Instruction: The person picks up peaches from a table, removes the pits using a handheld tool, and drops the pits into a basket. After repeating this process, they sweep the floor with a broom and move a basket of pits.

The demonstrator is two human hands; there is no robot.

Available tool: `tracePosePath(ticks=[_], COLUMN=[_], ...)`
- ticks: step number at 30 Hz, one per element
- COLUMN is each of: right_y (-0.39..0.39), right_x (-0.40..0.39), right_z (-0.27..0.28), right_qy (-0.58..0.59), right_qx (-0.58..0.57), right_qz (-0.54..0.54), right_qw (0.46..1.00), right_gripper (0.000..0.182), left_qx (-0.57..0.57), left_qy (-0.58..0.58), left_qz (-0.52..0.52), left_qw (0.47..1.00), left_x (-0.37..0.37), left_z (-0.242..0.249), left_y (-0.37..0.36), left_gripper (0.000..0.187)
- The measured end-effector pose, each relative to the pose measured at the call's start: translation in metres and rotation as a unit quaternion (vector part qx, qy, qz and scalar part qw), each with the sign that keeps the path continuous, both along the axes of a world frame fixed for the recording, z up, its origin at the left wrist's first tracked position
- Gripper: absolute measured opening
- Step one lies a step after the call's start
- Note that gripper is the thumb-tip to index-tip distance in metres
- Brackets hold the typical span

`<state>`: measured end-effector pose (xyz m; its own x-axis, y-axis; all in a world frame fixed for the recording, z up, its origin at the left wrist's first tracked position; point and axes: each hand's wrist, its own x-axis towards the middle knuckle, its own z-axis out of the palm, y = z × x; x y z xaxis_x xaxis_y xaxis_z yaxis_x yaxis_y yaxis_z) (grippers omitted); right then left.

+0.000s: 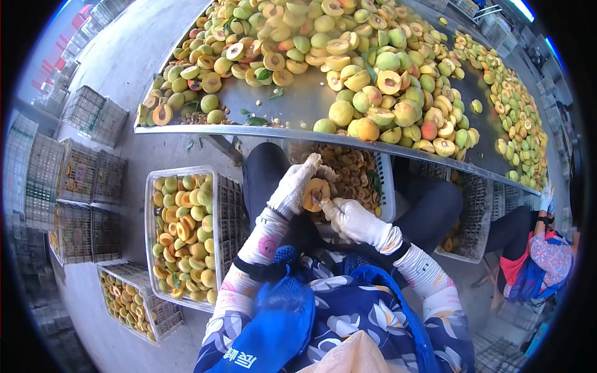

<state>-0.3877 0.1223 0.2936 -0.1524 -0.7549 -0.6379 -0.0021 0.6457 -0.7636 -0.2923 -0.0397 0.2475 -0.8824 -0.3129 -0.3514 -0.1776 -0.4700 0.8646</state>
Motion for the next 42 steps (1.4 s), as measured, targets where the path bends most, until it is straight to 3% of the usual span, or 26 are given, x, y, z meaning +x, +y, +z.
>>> tracePosePath(ticks=[3,4,5,7,8,10,11,15,17,20,24,25,27,29,30,31,32,33,34,35,36,37,38,39,40,42], right_y=[-0.002,-0.004,-0.005,-0.002,0.001,0.003,0.003,0.011,0.018,0.023,0.019,0.019,0.015,0.02,0.023,0.03,0.039,0.047,0.047,0.048,0.044,0.041,0.037,0.034,0.031,0.024], right_x=[0.009,0.012,0.011,0.016,0.019,0.021,0.021,0.014,0.012,0.011,0.012,0.012,0.008,0.001,-0.001,-0.003,-0.019,-0.043,-0.049,-0.055,-0.039,-0.023,-0.013,-0.006,0.0,0.005], right_z=[-0.002,0.001,0.001,-0.004,-0.01,-0.02,-0.014,-0.017,-0.031,-0.04,-0.044,-0.041,-0.039,-0.031,-0.03,-0.03,-0.063,-0.11,-0.118,-0.126,-0.099,-0.08,-0.074,-0.075,-0.079,-0.077], right_qy=[-0.064,-0.052,-0.051,-0.059,-0.065,-0.077,-0.053,-0.145,-0.194,-0.333,-0.573,-0.548,-0.493,-0.488,-0.325,-0.151,0.13,0.399,0.418,0.436,0.318,0.191,0.174,0.196,0.202,0.191], right_qx=[-0.039,-0.037,-0.038,-0.035,-0.039,-0.05,0.004,-0.013,-0.022,-0.057,-0.09,-0.091,-0.102,-0.115,-0.078,-0.038,-0.1,-0.156,-0.154,-0.151,-0.048,0.057,0.076,0.09,0.085,0.075], right_qz=[-0.097,-0.12,-0.114,-0.099,-0.106,-0.107,-0.119,-0.139,-0.15,-0.146,-0.057,-0.064,-0.075,-0.051,-0.079,-0.105,-0.028,0.051,0.033,0.014,-0.043,-0.106,-0.099,-0.064,-0.071,-0.088], right_qw=[0.992,0.991,0.991,0.993,0.991,0.99,0.992,0.979,0.969,0.93,0.813,0.829,0.861,0.863,0.939,0.982,0.986,0.902,0.895,0.887,0.946,0.974,0.977,0.974,0.973,0.975], right_gripper=[0.04,0.039,0.039,0.039,0.039,0.04,0.041,0.048,0.052,0.052,0.052,0.052,0.053,0.05,0.048,0.047,0.045,0.044,0.042,0.04,0.039,0.038,0.034,0.032,0.032,0.033], left_qx=[0.168,0.14,-0.007,-0.134,-0.03,-0.029,-0.035,-0.151,-0.121,-0.096,-0.093,-0.062,-0.077,-0.002,-0.037,-0.045,-0.043,-0.256,-0.44,-0.237,-0.527,-0.593,-0.591,-0.494,-0.523,-0.507], left_qy=[0.145,0.16,0.08,0.046,0.046,0.028,0.014,-0.049,-0.052,-0.039,0.101,0.149,0.118,-0.061,-0.019,0.041,0.094,-0.015,-0.155,-0.193,-0.357,-0.455,-0.501,-0.552,-0.622,-0.612], left_qz=[0.115,0.177,0.204,0.236,0.286,0.282,0.295,0.23,0.119,0.072,0.013,-0.002,0.098,0.262,0.353,0.414,0.457,0.457,0.461,0.551,0.482,0.447,0.414,0.411,0.262,0.215], left_qw=[0.968,0.961,0.976,0.961,0.957,0.959,0.955,0.96,0.984,0.992,0.99,0.987,0.985,0.963,0.935,0.908,0.884,0.852,0.755,0.776,0.602,0.491,0.479,0.532,0.52,0.567], left_x=[-0.002,0.003,0.008,0.014,0.011,0.001,0.002,-0.001,0.01,0.016,0.008,0.006,0.013,0.023,0.045,0.071,0.112,0.167,0.222,0.271,0.324,0.381,0.427,0.434,0.476,0.491], left_z=[-0.002,0.001,0.001,-0.003,-0.007,-0.008,-0.007,0.004,0.024,0.023,0.008,-0.003,0.017,0.031,0.023,-0.004,-0.018,-0.035,-0.053,-0.06,-0.082,-0.122,-0.144,-0.115,-0.158,-0.161], left_y=[0.006,0.018,0.025,0.051,0.054,0.057,0.056,0.049,0.037,0.029,0.016,0.017,0.019,0.006,-0.01,-0.031,-0.051,-0.061,-0.071,-0.075,-0.066,-0.071,-0.065,-0.052,-0.044,-0.029], left_gripper=[0.054,0.049,0.041,0.032,0.029,0.025,0.023,0.028,0.034,0.034,0.032,0.033,0.032,0.03,0.028,0.023,0.022,0.021,0.026,0.028,0.025,0.028,0.03,0.033,0.037,0.04])
